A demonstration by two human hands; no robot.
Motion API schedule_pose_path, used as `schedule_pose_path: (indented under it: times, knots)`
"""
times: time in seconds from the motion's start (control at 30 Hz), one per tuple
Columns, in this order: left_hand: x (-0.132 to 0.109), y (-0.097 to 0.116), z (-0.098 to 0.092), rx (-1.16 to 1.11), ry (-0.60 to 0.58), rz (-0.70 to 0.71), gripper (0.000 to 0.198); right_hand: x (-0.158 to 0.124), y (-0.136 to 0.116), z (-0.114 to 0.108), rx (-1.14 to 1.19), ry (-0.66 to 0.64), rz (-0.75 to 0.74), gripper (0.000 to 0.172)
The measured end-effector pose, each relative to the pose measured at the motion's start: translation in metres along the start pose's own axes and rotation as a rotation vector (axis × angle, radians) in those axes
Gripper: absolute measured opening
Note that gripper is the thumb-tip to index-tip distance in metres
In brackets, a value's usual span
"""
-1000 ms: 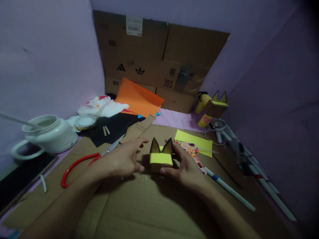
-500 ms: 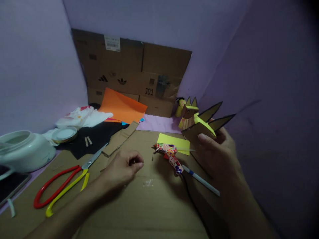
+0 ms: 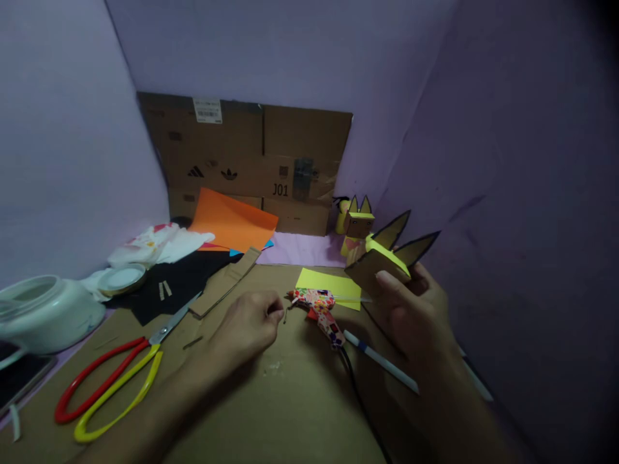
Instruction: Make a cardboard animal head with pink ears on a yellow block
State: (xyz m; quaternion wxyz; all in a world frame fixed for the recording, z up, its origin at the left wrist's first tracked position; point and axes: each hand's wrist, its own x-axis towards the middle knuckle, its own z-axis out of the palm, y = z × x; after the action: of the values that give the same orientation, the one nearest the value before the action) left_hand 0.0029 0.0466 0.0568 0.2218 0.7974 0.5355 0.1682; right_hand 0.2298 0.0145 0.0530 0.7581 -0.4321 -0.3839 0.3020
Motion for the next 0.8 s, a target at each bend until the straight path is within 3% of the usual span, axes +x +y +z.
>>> schedule_pose_path:
  times: [0.47,0.7,0.8]
  knots:
    - [-0.007,-0.009,0.006,-0.049,0.002,-0.058,0.019,-0.001,0.002,0.004,0.121,0.012,0.130,0.038]
    - [-0.006,-0.016,-0.002,-0.055,0.075,-0.110,0.023,-0.013,0.018,0.017,0.294,-0.137,0.359,0.048]
    - [-0.019,-0.038,-0.016,0.052,0.148,-0.153,0.023,-0.022,0.024,0.024,0.309,-0.199,0.405,0.048]
